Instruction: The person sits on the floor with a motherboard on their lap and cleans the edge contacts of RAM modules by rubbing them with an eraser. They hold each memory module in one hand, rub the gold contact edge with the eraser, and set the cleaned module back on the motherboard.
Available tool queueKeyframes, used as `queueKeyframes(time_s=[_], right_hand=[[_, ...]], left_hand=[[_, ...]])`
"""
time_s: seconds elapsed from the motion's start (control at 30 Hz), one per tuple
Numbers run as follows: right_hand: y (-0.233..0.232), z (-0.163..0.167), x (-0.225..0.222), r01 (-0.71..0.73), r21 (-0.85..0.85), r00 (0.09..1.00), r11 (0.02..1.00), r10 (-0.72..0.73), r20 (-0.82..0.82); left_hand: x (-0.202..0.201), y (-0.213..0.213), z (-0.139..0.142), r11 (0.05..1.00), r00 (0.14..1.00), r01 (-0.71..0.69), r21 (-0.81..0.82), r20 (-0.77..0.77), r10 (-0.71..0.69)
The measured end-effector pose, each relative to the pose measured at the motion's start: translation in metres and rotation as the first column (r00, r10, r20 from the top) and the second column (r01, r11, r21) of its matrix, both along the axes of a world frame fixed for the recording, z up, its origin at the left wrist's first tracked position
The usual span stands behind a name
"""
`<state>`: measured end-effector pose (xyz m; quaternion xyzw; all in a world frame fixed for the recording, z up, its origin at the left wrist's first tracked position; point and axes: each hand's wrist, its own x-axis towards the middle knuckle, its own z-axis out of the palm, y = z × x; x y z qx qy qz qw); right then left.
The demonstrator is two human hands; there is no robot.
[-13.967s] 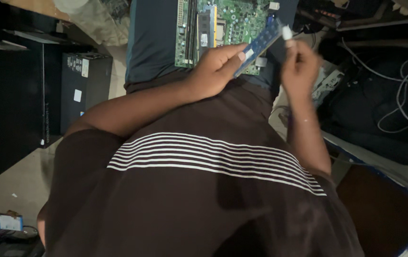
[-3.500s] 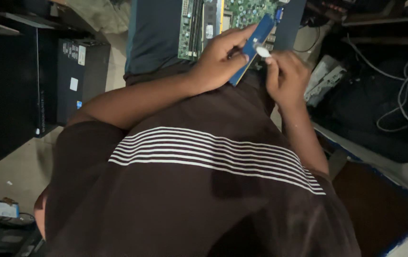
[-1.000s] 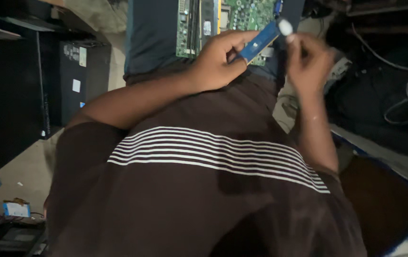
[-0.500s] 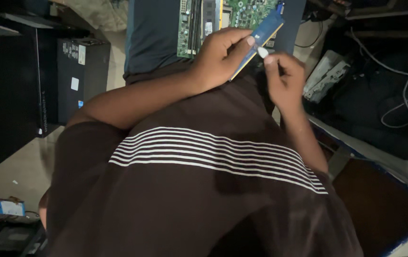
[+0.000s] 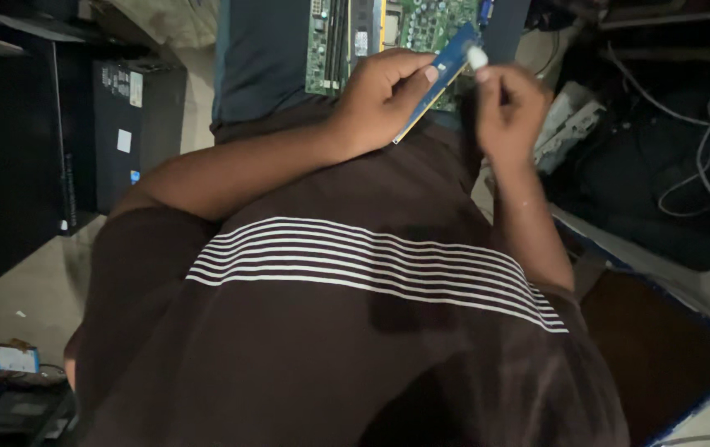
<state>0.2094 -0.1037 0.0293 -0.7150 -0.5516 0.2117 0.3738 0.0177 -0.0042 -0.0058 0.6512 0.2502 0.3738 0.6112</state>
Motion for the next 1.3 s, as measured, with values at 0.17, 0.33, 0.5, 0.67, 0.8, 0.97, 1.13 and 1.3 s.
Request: queueKeyframes(time_s=[0.17, 0.33, 0.5, 0.67, 0.8, 0.97, 1.13, 1.3], right_hand=[[-0.002, -0.012, 0.007, -0.180, 0.070, 0.983, 0.981, 0.177, 0.044], [0.000, -0.023, 0.028, 0.128, -0.004, 0.984, 0.992, -0.128, -0.123], [-0.015, -0.025, 0.023, 0.043, 0.070, 0.985, 0.997, -0.031, -0.173], [-0.018, -0.024, 0.011, 0.020, 0.004, 0.982, 1.000, -0.019, -0.188], [-0.012, -0.027, 0.006, 0.011, -0.010, 0.965, 1.000, -0.013, -0.263], [-0.011, -0.027, 0.000, -0.044, -0.070, 0.975, 0.997, 0.028, -0.221], [-0.011, -0.024, -0.001, 0.003, -0.001, 0.964, 1.000, -0.003, -0.265], [-0.008, -0.022, 0.002, -0.031, -0.011, 0.988, 0.999, 0.029, -0.150]], left_hand=[[0.001, 0.005, 0.004, 0.999, 0.999, -0.012, -0.045, -0.044, 0.010], [-0.004, 0.004, 0.017, 0.999, 0.998, -0.045, 0.022, -0.036, 0.046], [-0.005, 0.008, 0.026, 0.999, 0.998, -0.008, 0.036, -0.066, 0.010], [-0.004, 0.009, 0.025, 1.000, 0.997, 0.005, 0.030, -0.078, -0.003], [-0.005, 0.008, 0.021, 1.000, 0.998, 0.005, 0.025, -0.060, -0.004], [-0.002, 0.008, 0.016, 1.000, 0.999, -0.017, 0.003, -0.032, 0.017], [-0.004, 0.007, 0.014, 0.999, 1.000, -0.001, 0.037, -0.002, 0.001], [-0.004, 0.008, 0.012, 1.000, 1.000, -0.011, 0.001, -0.023, 0.011]])
